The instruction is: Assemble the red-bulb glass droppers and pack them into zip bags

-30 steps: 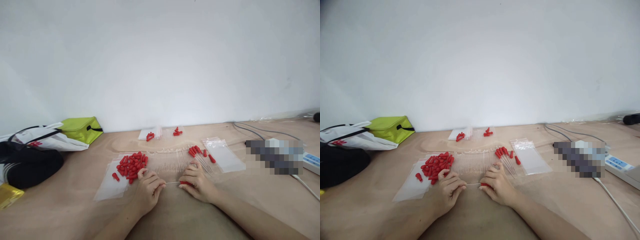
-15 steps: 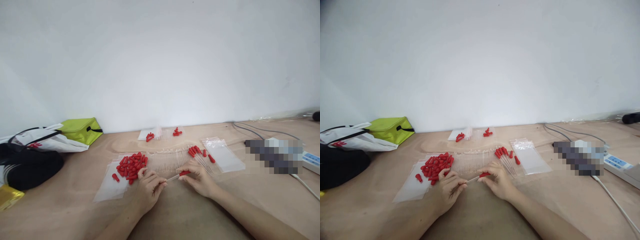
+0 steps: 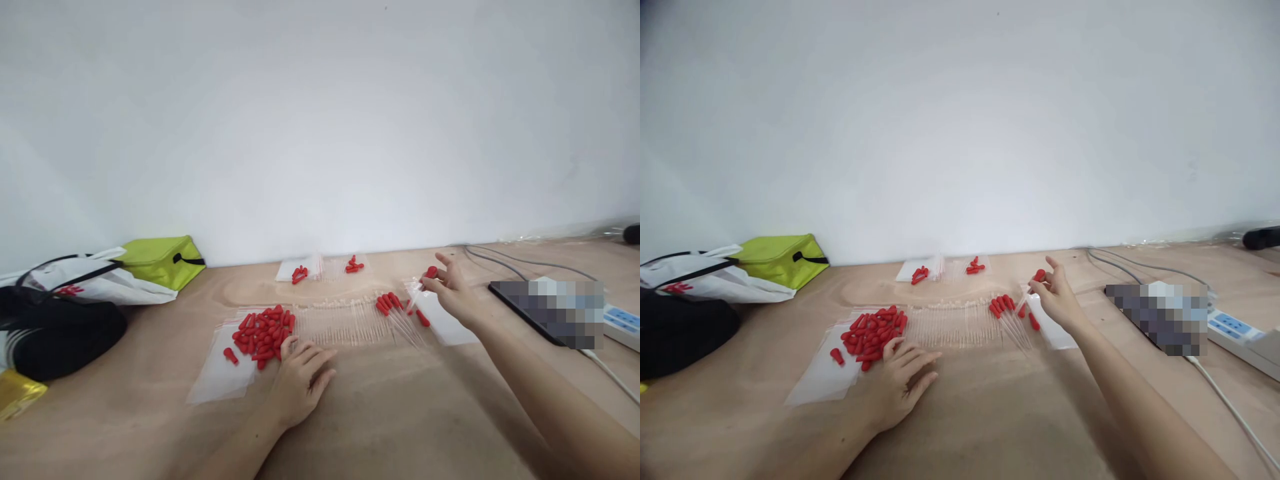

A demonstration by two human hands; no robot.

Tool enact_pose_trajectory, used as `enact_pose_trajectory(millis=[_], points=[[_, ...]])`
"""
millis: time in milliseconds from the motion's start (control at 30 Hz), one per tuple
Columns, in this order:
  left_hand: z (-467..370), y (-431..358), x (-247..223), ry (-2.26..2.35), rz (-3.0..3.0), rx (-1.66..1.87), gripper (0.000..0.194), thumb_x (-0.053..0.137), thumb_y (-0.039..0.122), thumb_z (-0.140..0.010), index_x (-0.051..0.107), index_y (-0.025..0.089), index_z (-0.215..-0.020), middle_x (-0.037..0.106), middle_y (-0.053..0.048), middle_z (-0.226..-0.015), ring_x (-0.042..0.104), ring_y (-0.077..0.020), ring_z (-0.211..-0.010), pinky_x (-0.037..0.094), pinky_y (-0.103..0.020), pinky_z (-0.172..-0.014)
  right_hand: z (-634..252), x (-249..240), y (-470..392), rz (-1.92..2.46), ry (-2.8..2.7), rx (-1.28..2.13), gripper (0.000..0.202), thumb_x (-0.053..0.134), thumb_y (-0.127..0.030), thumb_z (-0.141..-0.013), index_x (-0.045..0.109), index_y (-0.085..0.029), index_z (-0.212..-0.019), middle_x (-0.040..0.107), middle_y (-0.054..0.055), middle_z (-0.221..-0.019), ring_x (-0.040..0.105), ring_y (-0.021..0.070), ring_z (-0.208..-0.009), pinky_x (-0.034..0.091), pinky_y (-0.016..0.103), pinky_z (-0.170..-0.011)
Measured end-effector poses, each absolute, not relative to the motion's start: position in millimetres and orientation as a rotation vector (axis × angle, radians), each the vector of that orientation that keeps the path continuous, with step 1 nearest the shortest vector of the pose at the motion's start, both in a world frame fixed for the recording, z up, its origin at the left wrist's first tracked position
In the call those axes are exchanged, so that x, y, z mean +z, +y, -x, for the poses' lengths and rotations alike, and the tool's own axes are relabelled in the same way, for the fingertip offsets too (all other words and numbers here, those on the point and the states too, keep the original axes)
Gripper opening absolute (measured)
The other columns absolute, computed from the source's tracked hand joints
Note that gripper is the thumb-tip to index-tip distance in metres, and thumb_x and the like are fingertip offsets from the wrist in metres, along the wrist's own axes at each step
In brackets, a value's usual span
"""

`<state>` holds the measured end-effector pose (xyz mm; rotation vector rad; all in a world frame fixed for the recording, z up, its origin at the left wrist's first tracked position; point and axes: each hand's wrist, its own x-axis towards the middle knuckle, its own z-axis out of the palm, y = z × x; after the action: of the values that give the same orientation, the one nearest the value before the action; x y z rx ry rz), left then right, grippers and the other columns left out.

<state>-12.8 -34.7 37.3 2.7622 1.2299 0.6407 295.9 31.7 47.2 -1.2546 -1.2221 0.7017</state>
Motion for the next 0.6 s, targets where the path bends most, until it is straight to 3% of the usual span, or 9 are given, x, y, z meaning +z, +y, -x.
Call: enact_pose_trajectory(millis=[133,267,467,600], points=[[12.2,-34.7,37.4,1.241,-2.729,0.625,0.019,0.048,0.018,-0.080,0.058,0.022,-0.096,0.067,-0.002,-0.087,0.057,-0.0197,-0.084,0.023,-0.047,-0.088,-301.9,35.1,35.3,1.483,-1.381,0.632,0.066,0.046,-0.021,-0.072,0.017,-0.015,-0.131,0.051,-0.002,-0.071,0.059,0.0150,-0.059,0.048,0.031,-0.065],[11.9,-34.8,37.8,1.246,-2.709,0.616,0.019,0.049,0.017,-0.079,0.058,0.022,-0.095,0.067,-0.002,-0.086,0.057,-0.0200,-0.084,0.023,-0.048,-0.087,-292.2,20.6,37.7,1.653,-1.542,0.540,0.069,0.047,-0.024,-0.071,0.015,-0.011,-0.131,0.057,-0.001,-0.070,0.058,0.0154,-0.057,0.044,0.028,-0.060],[11.3,-34.3,37.3,1.253,-2.687,0.602,0.016,0.049,0.017,-0.080,0.060,0.022,-0.090,0.067,-0.001,-0.084,0.056,-0.0193,-0.083,0.022,-0.047,-0.087,-275.0,1.7,38.8,1.762,-1.565,0.312,0.061,0.047,-0.034,-0.074,0.027,-0.008,-0.125,0.059,0.000,-0.061,0.058,0.0183,-0.059,0.040,0.026,-0.057],[11.6,-34.1,35.3,1.257,-2.684,0.638,0.015,0.050,0.017,-0.079,0.060,0.022,-0.088,0.066,0.000,-0.082,0.056,-0.0190,-0.082,0.022,-0.047,-0.088,-275.1,0.9,39.5,1.809,-1.578,0.208,0.054,0.046,-0.034,-0.075,0.035,-0.008,-0.121,0.061,0.003,-0.066,0.059,0.0187,-0.064,0.039,0.026,-0.059]])
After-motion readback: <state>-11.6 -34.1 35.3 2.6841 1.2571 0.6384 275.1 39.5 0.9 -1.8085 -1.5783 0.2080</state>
